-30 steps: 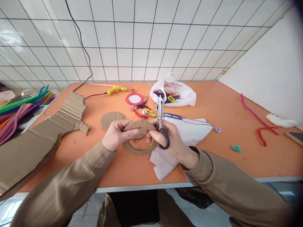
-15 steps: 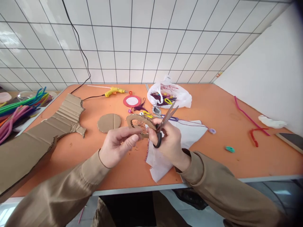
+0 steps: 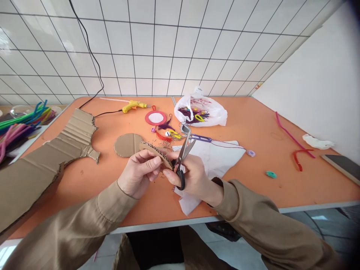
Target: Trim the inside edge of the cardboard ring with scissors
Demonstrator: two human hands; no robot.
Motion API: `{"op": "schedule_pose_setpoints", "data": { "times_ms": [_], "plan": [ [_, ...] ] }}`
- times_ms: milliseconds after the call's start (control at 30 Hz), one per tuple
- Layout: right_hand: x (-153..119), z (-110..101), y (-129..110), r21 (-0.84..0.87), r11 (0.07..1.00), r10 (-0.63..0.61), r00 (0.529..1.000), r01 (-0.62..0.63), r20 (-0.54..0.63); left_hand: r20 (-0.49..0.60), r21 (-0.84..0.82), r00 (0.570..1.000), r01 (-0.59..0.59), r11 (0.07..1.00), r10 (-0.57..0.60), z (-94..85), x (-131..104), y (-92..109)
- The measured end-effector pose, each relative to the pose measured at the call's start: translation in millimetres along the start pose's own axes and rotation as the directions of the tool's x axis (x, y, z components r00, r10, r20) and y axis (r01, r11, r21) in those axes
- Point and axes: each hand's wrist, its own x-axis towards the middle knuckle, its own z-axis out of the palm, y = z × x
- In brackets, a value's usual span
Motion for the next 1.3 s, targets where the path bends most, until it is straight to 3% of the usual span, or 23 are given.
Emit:
{"op": "schedule_pose_setpoints", "data": {
  "times_ms": [100, 267, 400, 500, 667, 767, 967, 1033, 1133, 1200, 1300],
  "plan": [
    [0, 1, -1, 0.031, 0.999, 0.007, 1.000, -0.008, 0.030, -0.048, -0.002, 0.998, -0.040, 0.999, 0.040, 0.3, 2, -1],
    [-2, 0, 3, -0.010, 1.000, 0.018, 0.999, -0.019, -0.038, -0.122, 0.018, 0.977, -0.174, 0.985, 0.175, -3.2, 6, 0],
    [-5, -2, 9, -0.031, 0.998, 0.049, 0.997, -0.051, -0.052, -0.146, 0.185, 0.931, -0.306, 0.934, 0.334, -9.7, 10, 0],
    [-6, -4, 12, -0.060, 0.998, 0.019, 0.999, -0.021, -0.040, -0.071, 0.468, 0.905, -0.341, 0.815, 0.419, -14.6, 11, 1],
    [-9, -9, 18, -0.096, 0.995, 0.000, 1.000, 0.001, 0.013, 0.137, 0.748, 0.943, -0.299, 0.592, 0.304, -14.7, 6, 3],
    [-8, -10, 19, -0.077, 0.997, 0.035, 0.999, -0.033, 0.027, 0.256, 0.852, 0.925, -0.354, 0.386, 0.281, -12.1, 1, 1],
    [0, -7, 11, -0.006, 0.995, 0.095, 0.995, -0.095, 0.031, 0.526, 0.849, 0.801, -0.514, -0.122, 0.286, -13.4, 0, -8],
    [2, -5, 9, 0.021, 0.979, 0.199, 0.977, -0.202, 0.076, 0.577, 0.816, 0.775, -0.534, -0.222, 0.258, -14.7, 2, -11],
    [4, -3, 11, 0.103, 0.932, 0.337, 0.937, -0.346, 0.093, 0.645, 0.762, 0.724, -0.581, -0.287, 0.246, -15.0, 4, -13],
    [5, -3, 13, 0.175, 0.905, 0.386, 0.921, -0.389, 0.053, 0.705, 0.709, 0.637, -0.630, -0.318, 0.312, -14.5, 4, -11],
    [7, -4, 15, 0.248, 0.877, 0.432, 0.901, -0.410, -0.037, 0.791, 0.591, 0.426, -0.719, -0.367, 0.439, -14.4, 1, -3]
  ]
}}
